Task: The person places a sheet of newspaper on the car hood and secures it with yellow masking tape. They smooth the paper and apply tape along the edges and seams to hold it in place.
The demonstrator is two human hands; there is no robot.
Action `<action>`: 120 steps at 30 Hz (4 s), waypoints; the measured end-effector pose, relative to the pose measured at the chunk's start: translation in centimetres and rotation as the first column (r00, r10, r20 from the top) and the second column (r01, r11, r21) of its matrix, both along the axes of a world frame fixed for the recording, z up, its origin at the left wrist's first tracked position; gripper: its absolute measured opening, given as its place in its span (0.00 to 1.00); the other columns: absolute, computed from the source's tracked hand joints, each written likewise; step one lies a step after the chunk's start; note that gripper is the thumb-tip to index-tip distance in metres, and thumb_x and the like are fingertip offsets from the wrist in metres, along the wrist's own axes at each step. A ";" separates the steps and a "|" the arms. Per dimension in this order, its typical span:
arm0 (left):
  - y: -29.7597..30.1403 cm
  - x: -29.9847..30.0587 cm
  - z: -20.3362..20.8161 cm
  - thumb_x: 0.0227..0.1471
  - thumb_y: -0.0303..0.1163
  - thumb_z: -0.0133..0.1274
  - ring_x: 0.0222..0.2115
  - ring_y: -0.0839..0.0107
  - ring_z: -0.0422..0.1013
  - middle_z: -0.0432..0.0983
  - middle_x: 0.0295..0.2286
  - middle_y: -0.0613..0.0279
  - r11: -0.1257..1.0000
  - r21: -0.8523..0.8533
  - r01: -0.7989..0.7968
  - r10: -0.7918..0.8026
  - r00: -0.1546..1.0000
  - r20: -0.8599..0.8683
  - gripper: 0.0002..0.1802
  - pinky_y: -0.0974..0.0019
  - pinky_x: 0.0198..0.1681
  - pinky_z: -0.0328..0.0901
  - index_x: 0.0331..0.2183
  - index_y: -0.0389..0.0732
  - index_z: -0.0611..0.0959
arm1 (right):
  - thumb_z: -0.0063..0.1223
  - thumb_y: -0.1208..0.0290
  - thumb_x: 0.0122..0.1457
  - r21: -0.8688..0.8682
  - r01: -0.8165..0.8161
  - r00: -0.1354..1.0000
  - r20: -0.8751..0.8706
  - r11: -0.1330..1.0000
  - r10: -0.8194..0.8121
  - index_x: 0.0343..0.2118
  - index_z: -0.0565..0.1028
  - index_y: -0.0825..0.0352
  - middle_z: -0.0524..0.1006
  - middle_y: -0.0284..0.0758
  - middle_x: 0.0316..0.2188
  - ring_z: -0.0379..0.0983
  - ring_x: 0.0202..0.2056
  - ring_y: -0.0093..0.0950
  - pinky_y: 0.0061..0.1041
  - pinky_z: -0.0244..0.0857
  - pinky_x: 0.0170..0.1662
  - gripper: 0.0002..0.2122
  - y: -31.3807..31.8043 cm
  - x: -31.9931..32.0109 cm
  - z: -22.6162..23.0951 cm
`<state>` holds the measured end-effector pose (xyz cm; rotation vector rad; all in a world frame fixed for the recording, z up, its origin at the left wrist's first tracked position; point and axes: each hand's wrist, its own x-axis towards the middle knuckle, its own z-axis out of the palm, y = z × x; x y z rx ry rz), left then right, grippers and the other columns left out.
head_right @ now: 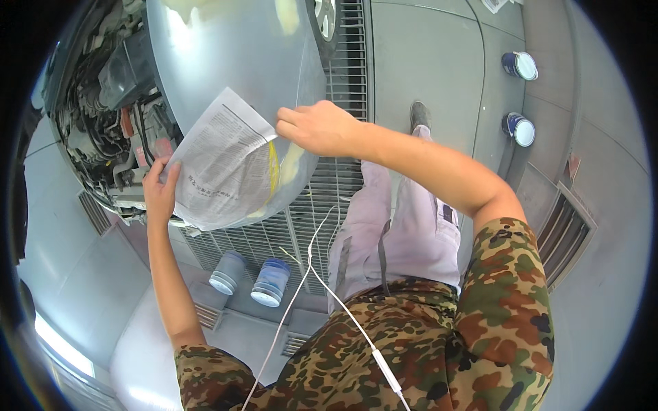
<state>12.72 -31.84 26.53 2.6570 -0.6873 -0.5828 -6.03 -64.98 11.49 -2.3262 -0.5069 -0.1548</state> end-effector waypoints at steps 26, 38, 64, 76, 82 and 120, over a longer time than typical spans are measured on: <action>0.0 -0.6 -1.1 0.62 0.33 0.63 0.30 0.68 0.75 0.82 0.30 0.57 0.980 -0.185 -0.066 0.073 0.997 0.031 0.11 0.67 0.38 0.68 0.37 0.33 0.85 | 0.61 0.83 0.58 0.411 0.236 0.959 -0.248 0.880 -0.141 0.38 0.72 0.64 0.80 0.34 0.39 0.78 0.30 0.31 0.27 0.72 0.31 0.10 0.8 -3.5 2.4; 1.0 -1.2 -1.8 0.60 0.35 0.64 0.39 0.68 0.76 0.83 0.38 0.59 0.948 -0.274 -0.159 0.153 0.987 -0.041 0.15 0.65 0.46 0.68 0.44 0.36 0.85 | 0.68 0.69 0.62 0.609 0.578 0.722 -0.692 0.543 0.008 0.67 0.66 0.67 0.80 0.40 0.54 0.70 0.25 0.15 0.22 0.69 0.30 0.32 1.3 0.8 5.9; 5.1 -11.0 -6.1 0.45 0.30 0.73 0.55 0.49 0.73 0.76 0.56 0.51 0.959 -0.256 0.124 0.061 0.788 0.613 0.33 0.49 0.58 0.66 0.54 0.43 0.81 | 0.63 0.80 0.63 0.669 0.498 0.835 -0.543 0.552 -0.094 0.71 0.64 0.62 0.80 0.26 0.27 0.62 0.23 0.11 0.16 0.56 0.27 0.33 3.6 1.2 5.4; 4.5 -12.6 -7.8 0.53 0.27 0.66 0.61 0.57 0.72 0.80 0.56 0.58 0.990 -0.135 0.049 0.022 0.879 0.477 0.22 0.42 0.65 0.61 0.51 0.38 0.85 | 0.67 0.80 0.57 0.488 0.287 0.905 -0.421 0.824 -0.065 0.48 0.87 0.60 0.84 0.33 0.30 0.64 0.19 0.18 0.22 0.59 0.24 0.15 3.4 1.2 5.8; 5.4 -11.6 -8.1 0.50 0.26 0.66 0.58 0.61 0.74 0.82 0.52 0.61 0.961 -0.145 0.234 -0.141 0.871 0.471 0.19 0.47 0.62 0.64 0.46 0.38 0.87 | 0.66 0.81 0.58 0.481 0.263 0.907 -0.418 0.836 -0.045 0.47 0.87 0.62 0.86 0.31 0.29 0.65 0.20 0.15 0.19 0.62 0.24 0.14 3.5 1.4 6.0; 3.6 -14.2 -8.0 0.37 0.25 0.69 0.49 0.59 0.75 0.79 0.46 0.61 0.895 -0.216 0.391 -0.249 0.838 0.486 0.22 0.49 0.51 0.68 0.41 0.40 0.87 | 0.67 0.76 0.58 0.422 0.110 0.852 -0.507 0.900 0.133 0.42 0.88 0.61 0.83 0.35 0.28 0.73 0.22 0.26 0.26 0.66 0.28 0.09 4.1 -1.8 4.2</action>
